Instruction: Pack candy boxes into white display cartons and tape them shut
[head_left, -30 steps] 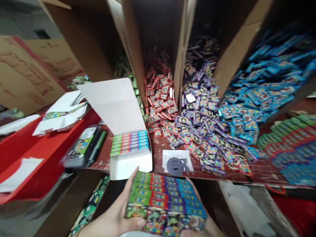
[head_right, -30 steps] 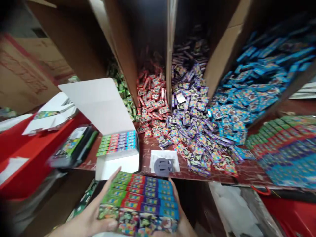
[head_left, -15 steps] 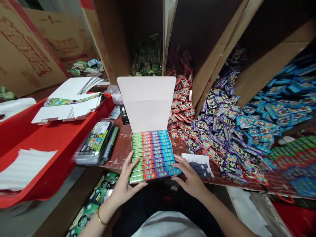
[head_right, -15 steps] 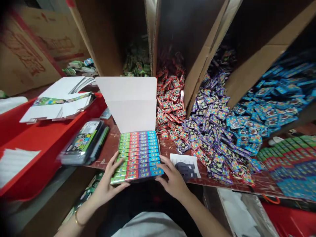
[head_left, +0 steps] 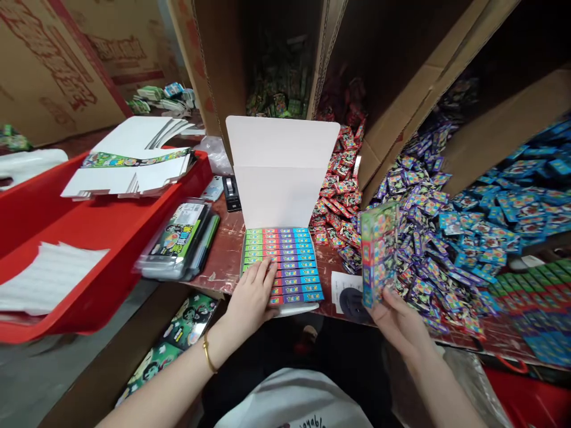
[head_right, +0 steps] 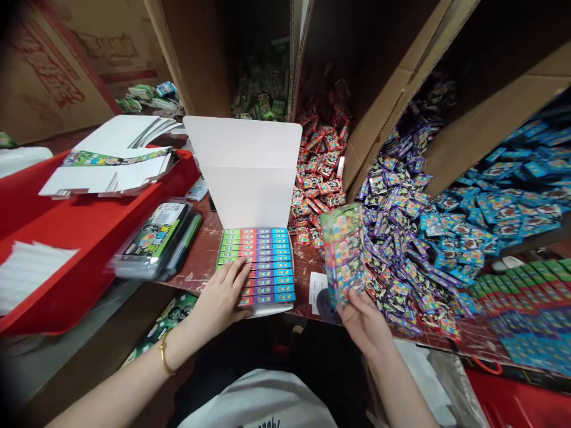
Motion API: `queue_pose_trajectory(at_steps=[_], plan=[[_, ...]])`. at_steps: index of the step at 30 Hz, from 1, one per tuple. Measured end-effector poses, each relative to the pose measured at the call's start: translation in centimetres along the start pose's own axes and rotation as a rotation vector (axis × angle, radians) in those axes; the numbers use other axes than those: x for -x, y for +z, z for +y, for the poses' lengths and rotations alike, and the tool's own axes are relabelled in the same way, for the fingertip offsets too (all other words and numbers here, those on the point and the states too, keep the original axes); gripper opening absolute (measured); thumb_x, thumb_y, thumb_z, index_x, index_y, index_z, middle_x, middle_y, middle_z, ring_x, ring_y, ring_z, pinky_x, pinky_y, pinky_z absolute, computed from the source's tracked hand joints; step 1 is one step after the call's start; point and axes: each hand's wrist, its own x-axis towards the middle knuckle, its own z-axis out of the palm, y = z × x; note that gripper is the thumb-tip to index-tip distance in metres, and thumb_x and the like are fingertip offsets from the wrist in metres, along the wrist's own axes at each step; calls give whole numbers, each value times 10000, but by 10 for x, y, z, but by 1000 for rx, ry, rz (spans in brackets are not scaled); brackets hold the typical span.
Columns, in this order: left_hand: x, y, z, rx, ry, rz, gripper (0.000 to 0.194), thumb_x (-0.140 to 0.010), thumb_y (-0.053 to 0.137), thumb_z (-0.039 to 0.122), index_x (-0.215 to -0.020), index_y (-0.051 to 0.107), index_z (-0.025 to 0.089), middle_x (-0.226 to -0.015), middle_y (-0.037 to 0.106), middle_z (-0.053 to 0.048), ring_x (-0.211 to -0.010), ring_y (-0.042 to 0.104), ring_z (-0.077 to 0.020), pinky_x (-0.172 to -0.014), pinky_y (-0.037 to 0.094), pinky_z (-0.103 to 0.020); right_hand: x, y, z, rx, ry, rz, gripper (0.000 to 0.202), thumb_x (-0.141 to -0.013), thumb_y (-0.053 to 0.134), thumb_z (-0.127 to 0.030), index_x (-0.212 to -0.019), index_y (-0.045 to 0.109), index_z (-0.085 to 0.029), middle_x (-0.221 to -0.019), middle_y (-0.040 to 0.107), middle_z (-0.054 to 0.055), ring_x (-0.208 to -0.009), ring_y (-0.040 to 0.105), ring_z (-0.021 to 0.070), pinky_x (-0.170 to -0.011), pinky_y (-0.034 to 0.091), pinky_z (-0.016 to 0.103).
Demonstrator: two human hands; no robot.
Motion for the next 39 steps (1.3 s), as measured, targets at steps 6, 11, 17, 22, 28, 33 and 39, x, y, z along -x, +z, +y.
queue_pose_trajectory(at_steps=[6,11,17,22,28,33,39], plan=[[-3,-14,6,-9,4,-87,860,-628,777,376,-1338,436,31,-1327,460,-259,-1256,424,-403,-1061,377,-512,-17,35,22,16,-8,-106,502,-515,871,-205,-940,606,-236,-827,679,-28,-846,650,175,-786,531,299],[-13,-20,2,17,22,-165,938,-571,788,401,-1342,404,30,-1320,472,-258,-1240,447,-394,-1060,382,-491,-33,69,19,215,-266,-304,580,-724,756,-323,-1236,498,-235,-1147,653,41,-1111,583,189,-1014,435,338],[-37,-27,-11,117,131,-341,834,-498,782,466,-1188,479,108,-1094,626,-158,-953,628,-314,-876,499,-396,-55,101,19,387,-473,-575,744,-802,685,-313,-1439,307,-243,-1453,414,62,-1322,413,191,-1104,356,326],[-49,-32,-21,179,192,-381,733,-466,769,465,-1063,481,152,-945,639,-73,-788,631,-258,-701,504,-323,-76,109,42,504,-628,-726,557,-876,593,-308,-1403,422,-253,-1456,416,42,-1334,401,203,-1144,315,374],[-25,-29,-11,93,32,-284,700,-497,769,563,-997,567,116,-952,651,-118,-853,626,-288,-800,507,-373,-84,91,41,815,-832,-831,368,-915,519,-253,-1275,575,-306,-1131,651,45,-1027,606,187,-922,514,353],[26,-35,3,-298,-280,131,1114,-565,695,732,-1299,431,-63,-1272,502,-338,-1253,408,-477,-1065,283,-608,-83,81,26,1089,-1002,-968,427,-951,407,-164,-1337,504,-318,-1083,625,69,-974,587,182,-844,526,351],[30,-18,-18,-68,63,127,909,-818,446,683,-1493,153,148,-1524,293,-142,-1431,172,-326,-1132,261,-530,-76,97,33,1358,-1038,-984,336,-955,443,-268,-1251,599,-291,-1381,493,84,-1302,387,286,-1058,349,553]])
